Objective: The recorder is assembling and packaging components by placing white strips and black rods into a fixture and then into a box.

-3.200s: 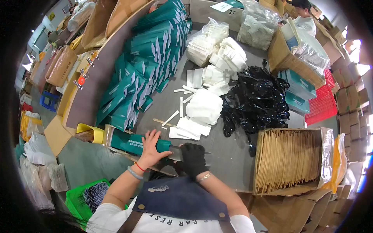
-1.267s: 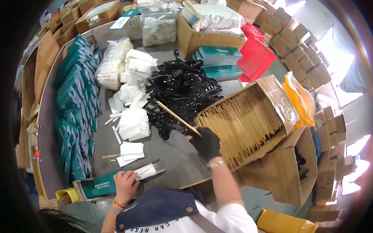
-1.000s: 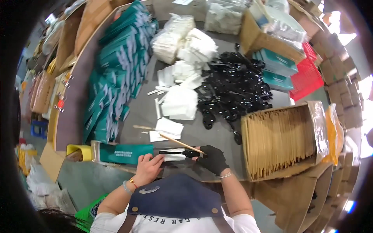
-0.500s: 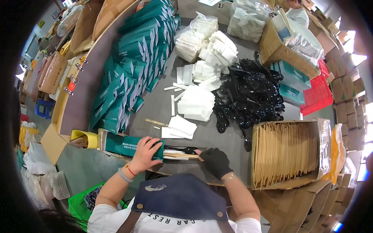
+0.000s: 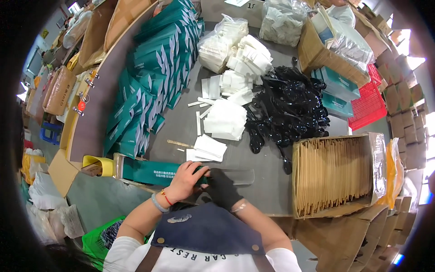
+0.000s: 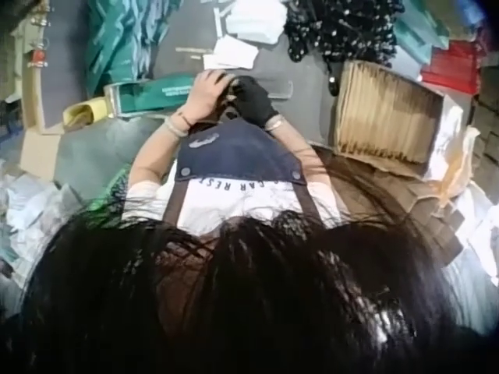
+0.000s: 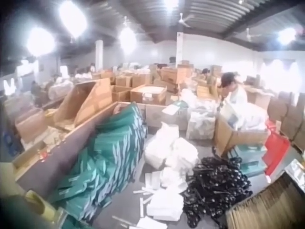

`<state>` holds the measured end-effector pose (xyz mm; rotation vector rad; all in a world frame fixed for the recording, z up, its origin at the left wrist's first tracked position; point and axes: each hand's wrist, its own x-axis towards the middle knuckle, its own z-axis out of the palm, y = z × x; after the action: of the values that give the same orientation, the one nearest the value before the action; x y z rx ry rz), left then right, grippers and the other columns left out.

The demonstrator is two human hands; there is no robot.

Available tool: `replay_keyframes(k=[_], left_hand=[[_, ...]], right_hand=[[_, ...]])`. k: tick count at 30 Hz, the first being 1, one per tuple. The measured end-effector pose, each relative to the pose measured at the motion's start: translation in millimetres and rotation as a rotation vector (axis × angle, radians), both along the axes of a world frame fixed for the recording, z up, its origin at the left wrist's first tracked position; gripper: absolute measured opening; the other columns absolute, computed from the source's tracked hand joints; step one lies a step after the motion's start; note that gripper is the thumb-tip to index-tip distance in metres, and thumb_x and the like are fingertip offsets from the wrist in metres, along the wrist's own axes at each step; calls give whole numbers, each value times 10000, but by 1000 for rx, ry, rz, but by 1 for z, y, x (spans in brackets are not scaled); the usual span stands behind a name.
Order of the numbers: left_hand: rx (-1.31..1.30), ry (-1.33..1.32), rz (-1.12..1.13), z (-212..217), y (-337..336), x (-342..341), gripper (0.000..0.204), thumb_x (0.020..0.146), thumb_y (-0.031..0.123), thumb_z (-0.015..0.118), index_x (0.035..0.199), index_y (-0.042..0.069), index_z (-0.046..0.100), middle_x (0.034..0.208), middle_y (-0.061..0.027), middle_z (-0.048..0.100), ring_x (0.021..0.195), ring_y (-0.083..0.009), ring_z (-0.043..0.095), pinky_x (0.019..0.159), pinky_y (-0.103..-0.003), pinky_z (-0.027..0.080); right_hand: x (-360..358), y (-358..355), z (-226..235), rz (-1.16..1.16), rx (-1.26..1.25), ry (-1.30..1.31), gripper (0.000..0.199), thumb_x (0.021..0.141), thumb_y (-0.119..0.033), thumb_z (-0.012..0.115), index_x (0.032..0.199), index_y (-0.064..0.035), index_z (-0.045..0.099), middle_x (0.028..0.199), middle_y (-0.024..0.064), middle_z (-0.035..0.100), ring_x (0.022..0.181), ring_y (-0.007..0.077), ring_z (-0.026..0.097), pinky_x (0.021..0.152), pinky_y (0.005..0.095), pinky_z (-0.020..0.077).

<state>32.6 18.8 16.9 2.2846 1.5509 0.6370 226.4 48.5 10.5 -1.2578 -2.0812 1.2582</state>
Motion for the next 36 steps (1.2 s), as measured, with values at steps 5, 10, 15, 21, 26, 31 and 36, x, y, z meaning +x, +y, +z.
replay_keyframes(k=[5, 10, 15, 21, 26, 31, 36], left_hand=[[-245, 258, -212, 22, 13, 2, 472, 654, 105, 736, 1107, 178, 628, 1033, -118, 541, 996, -331, 520, 854, -418, 441], [-192, 348, -271, 93, 38, -27, 322, 616, 140, 705, 922, 145, 607, 959, -135, 545, 884, -337, 556, 735, -440, 465], [244, 234, -55, 118, 75, -121, 245, 630, 2, 618, 867, 57, 594, 1041, -181, 534, 936, -373, 523, 782, -455, 458], [164, 138, 386, 32, 3, -63, 591, 683, 310, 772, 1184, 59, 584, 1298, -178, 487, 1227, -413, 436, 1036, -546, 351], [-178, 37, 639, -28, -26, -28, 917, 628, 465, 834, 1355, 39, 472, 1404, -194, 398, 1345, -419, 294, 1107, -616, 189], [-206, -58, 621, -21, -24, -27, 938, 615, 422, 850, 1366, 26, 451, 1419, -191, 388, 1360, -413, 281, 1108, -635, 152], [-211, -36, 631, -23, -24, -27, 943, 624, 433, 843, 1371, 12, 448, 1433, -172, 392, 1368, -401, 277, 1117, -615, 151]], right_hand=[[19, 20, 23, 189, 456, -382, 554, 638, -368, 821, 1090, -114, 628, 1055, 74, 620, 1042, 293, 548, 837, 428, 403], [39, 34, 51, 91, 471, -306, 547, 589, -360, 836, 1033, -112, 635, 1016, 84, 607, 994, 295, 575, 832, 452, 419], [66, 41, 62, -99, 487, -339, 604, 582, -287, 858, 1089, -92, 595, 1015, 98, 605, 946, 316, 586, 820, 423, 444], [53, 25, 59, 43, 409, -479, 561, 613, -372, 824, 1061, -111, 611, 1015, 79, 609, 942, 285, 595, 830, 425, 416], [49, 23, 57, 104, 424, -512, 572, 618, -379, 822, 1080, -114, 614, 1036, 76, 612, 962, 279, 593, 859, 432, 401], [46, 22, 55, 168, 373, -547, 588, 625, -381, 826, 1106, -115, 618, 1055, 71, 611, 977, 270, 590, 873, 429, 394], [44, 21, 55, 176, 388, -547, 589, 611, -385, 838, 1089, -113, 629, 1058, 75, 609, 978, 273, 590, 876, 428, 393]])
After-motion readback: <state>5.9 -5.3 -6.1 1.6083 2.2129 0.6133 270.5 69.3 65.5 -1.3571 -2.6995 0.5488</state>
